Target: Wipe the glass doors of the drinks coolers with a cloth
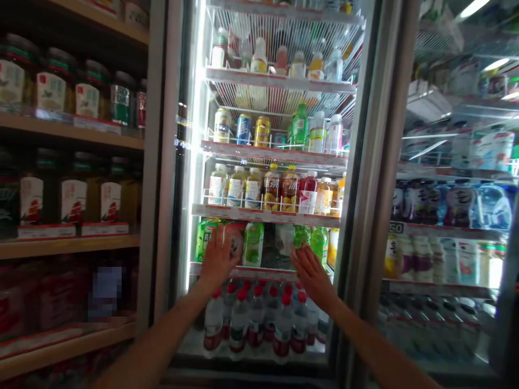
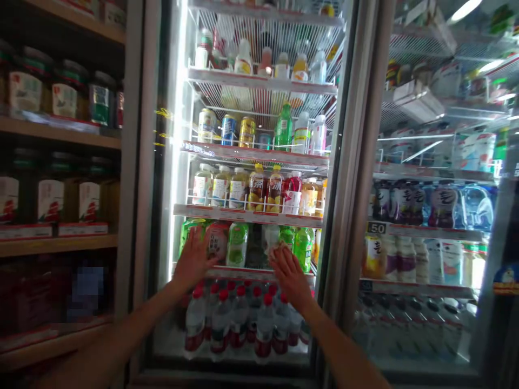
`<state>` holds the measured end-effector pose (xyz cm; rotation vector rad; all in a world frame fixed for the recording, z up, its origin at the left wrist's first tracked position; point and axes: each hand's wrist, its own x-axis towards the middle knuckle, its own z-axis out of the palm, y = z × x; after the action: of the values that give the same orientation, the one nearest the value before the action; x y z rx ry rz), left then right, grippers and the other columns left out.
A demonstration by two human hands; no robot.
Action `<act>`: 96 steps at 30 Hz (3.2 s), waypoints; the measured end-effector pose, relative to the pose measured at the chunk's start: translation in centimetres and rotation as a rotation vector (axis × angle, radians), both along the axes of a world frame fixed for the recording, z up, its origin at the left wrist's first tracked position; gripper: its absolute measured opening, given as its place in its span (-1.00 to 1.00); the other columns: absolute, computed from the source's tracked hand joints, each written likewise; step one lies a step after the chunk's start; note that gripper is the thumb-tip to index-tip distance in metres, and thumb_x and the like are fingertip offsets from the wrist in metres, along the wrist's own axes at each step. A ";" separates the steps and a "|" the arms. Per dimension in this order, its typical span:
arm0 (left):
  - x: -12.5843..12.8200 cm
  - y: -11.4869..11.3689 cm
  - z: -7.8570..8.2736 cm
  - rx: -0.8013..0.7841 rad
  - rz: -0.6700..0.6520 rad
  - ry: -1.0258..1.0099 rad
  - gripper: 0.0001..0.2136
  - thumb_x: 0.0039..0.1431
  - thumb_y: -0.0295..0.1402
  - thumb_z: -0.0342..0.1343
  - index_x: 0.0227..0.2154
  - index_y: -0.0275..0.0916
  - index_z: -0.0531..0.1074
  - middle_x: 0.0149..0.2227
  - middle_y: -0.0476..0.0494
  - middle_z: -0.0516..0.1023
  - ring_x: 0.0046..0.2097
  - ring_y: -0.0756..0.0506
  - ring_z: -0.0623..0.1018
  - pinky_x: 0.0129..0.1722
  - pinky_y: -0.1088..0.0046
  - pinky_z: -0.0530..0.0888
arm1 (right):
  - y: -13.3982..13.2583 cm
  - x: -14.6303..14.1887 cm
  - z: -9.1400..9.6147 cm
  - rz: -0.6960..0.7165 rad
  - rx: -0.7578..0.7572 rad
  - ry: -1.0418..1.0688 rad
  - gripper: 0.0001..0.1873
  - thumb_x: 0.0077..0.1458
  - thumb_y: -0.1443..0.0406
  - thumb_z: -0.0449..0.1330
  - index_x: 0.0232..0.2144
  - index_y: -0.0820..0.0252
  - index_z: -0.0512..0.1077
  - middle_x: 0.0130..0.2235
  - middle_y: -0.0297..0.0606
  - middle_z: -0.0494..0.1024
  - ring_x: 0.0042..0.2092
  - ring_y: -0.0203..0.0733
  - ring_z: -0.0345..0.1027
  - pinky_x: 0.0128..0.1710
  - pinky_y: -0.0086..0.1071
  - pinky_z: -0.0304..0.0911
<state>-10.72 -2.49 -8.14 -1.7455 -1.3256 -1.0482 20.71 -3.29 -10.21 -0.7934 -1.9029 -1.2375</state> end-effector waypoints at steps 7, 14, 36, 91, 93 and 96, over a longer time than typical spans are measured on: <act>0.1 -0.6 -1.2 -0.043 -0.002 0.008 -0.22 0.01 -0.24 0.18 0.24 -0.34 -0.05 0.31 -0.41 -0.15 0.31 -0.34 -0.19 0.19 0.04 0.14 | 1.3 0.4 3.6 0.043 0.096 0.296 -0.37 0.13 0.37 0.01 0.24 0.09 0.01 0.31 -0.17 -0.04 0.33 0.04 -0.26 0.20 0.07 0.00; -0.3 -1.3 -3.9 -0.082 0.024 0.089 -0.29 0.05 -0.23 0.13 0.23 -0.28 0.00 0.31 -0.35 -0.13 0.32 -0.30 -0.15 0.17 0.07 0.19 | -0.8 3.2 -4.1 -0.047 -0.021 0.205 -0.29 0.12 0.39 0.02 0.27 0.04 -0.11 0.32 -0.19 -0.07 0.31 0.06 -0.18 0.14 0.06 0.13; 1.6 -2.5 -5.8 -0.187 0.028 -0.004 -0.24 -0.04 -0.26 0.23 0.21 -0.33 0.04 0.31 -0.43 -0.14 0.32 -0.34 -0.18 0.19 0.02 0.13 | 0.2 2.0 -0.8 -0.003 0.017 0.289 -0.27 0.13 0.42 0.01 0.28 0.04 -0.16 0.34 -0.21 -0.16 0.33 0.05 -0.31 0.20 0.09 0.05; -7.7 -3.9 -7.2 -0.297 0.236 -0.088 -0.38 0.03 -0.42 0.04 0.20 -0.32 0.05 0.29 -0.36 0.00 0.29 -0.26 0.06 0.17 0.03 0.18 | 2.7 -18.3 4.1 0.282 -0.036 -0.295 -0.59 0.15 0.37 0.05 0.06 0.20 0.31 0.20 -0.18 0.26 0.29 -0.06 -0.10 0.23 -0.06 -0.05; -8.5 -3.9 -7.3 -0.300 0.267 -0.105 -0.38 0.02 -0.43 0.04 0.19 -0.33 0.06 0.28 -0.38 0.02 0.28 -0.27 0.08 0.16 0.03 0.19 | 2.9 -19.1 4.2 0.317 -0.046 -0.344 -0.60 0.15 0.37 0.05 0.05 0.18 0.31 0.18 -0.20 0.28 0.28 -0.09 -0.08 0.24 -0.07 -0.06; -9.8 -4.1 -7.4 -0.326 0.295 -0.133 -0.39 0.01 -0.44 0.04 0.18 -0.34 0.08 0.27 -0.39 0.03 0.28 -0.27 0.09 0.16 0.04 0.20 | 3.1 -21.3 6.8 0.286 -0.088 -0.229 -0.56 0.16 0.37 0.02 0.10 0.16 0.26 0.21 -0.18 0.23 0.30 -0.07 -0.13 0.24 -0.03 -0.10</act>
<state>-20.48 -6.59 -15.53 -1.6572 -1.8590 -0.8260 -0.54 -0.20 -3.46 -0.4165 -2.1793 -1.1094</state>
